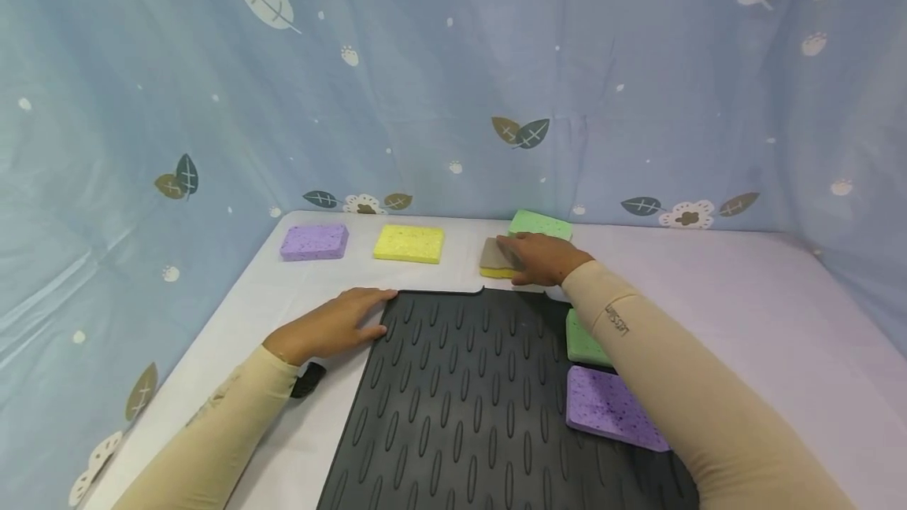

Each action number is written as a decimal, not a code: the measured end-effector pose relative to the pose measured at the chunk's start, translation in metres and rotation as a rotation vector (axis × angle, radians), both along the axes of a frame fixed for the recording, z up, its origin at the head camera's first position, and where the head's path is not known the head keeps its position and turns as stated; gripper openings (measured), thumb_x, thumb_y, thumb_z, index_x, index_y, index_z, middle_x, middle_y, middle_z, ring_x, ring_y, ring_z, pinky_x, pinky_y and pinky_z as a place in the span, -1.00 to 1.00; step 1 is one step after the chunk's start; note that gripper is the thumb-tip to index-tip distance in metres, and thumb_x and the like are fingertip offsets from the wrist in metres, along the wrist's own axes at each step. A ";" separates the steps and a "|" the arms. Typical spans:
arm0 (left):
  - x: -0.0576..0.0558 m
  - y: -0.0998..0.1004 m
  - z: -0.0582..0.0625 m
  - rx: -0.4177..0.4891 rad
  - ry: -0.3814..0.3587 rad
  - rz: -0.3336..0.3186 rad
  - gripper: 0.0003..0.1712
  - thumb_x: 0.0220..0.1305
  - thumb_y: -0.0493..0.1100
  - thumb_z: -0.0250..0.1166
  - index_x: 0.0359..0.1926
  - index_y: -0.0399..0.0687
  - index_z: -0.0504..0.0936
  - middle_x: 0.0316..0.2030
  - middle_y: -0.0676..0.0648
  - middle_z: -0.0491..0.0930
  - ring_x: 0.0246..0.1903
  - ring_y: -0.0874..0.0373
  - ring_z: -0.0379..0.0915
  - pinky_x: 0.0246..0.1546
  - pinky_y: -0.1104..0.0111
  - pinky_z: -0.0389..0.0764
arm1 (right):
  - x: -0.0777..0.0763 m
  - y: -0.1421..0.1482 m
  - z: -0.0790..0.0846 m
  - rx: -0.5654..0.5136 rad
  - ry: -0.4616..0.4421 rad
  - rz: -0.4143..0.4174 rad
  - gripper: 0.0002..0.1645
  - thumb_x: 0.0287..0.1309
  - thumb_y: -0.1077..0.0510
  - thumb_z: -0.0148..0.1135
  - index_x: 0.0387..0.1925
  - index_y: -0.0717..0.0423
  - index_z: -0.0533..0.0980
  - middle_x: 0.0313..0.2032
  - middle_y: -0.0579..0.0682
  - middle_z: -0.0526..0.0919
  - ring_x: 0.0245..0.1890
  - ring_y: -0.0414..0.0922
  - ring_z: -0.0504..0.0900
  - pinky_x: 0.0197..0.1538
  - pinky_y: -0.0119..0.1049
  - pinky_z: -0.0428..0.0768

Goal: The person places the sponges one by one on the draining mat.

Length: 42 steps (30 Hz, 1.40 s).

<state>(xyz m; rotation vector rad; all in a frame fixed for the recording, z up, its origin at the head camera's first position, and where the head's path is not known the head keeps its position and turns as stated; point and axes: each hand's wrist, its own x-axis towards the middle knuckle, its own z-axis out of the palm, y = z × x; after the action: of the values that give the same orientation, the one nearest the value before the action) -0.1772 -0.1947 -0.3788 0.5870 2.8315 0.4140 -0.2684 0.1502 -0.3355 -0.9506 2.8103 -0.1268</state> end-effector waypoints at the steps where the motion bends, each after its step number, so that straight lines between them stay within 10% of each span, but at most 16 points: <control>1: 0.000 0.001 0.000 -0.001 0.001 -0.001 -0.27 0.42 0.02 0.25 0.51 -0.03 0.26 0.46 -0.15 0.30 0.48 -0.12 0.14 0.49 -0.15 0.11 | 0.000 -0.001 -0.001 0.004 -0.004 0.002 -0.04 0.19 0.07 0.43 0.50 0.20 0.17 0.40 0.32 0.34 0.33 0.27 0.43 0.31 0.16 0.48; 22: 0.002 0.005 0.002 0.006 0.000 -0.002 -0.28 0.42 0.01 0.25 0.49 -0.05 0.28 0.44 -0.17 0.31 0.48 -0.13 0.15 0.49 -0.14 0.12 | -0.006 -0.003 -0.011 0.029 0.021 0.007 0.02 0.09 0.02 0.50 0.48 0.15 0.20 0.13 0.26 0.60 0.09 0.15 0.62 0.12 0.14 0.59; 42: -0.001 0.000 0.001 -0.006 0.006 -0.002 -0.27 0.41 0.02 0.25 0.50 -0.04 0.27 0.45 -0.16 0.31 0.47 -0.13 0.16 0.48 -0.16 0.12 | 0.011 0.001 0.012 -0.081 0.043 0.114 -0.14 0.18 0.11 0.40 0.46 -0.02 0.23 0.19 0.12 0.59 0.14 0.07 0.61 0.13 0.08 0.58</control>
<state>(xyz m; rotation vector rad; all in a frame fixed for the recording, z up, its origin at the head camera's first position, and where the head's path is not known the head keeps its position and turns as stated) -0.1781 -0.1949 -0.3776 0.5910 2.8364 0.4037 -0.2573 0.1510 -0.3239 -1.1415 2.8009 -0.2087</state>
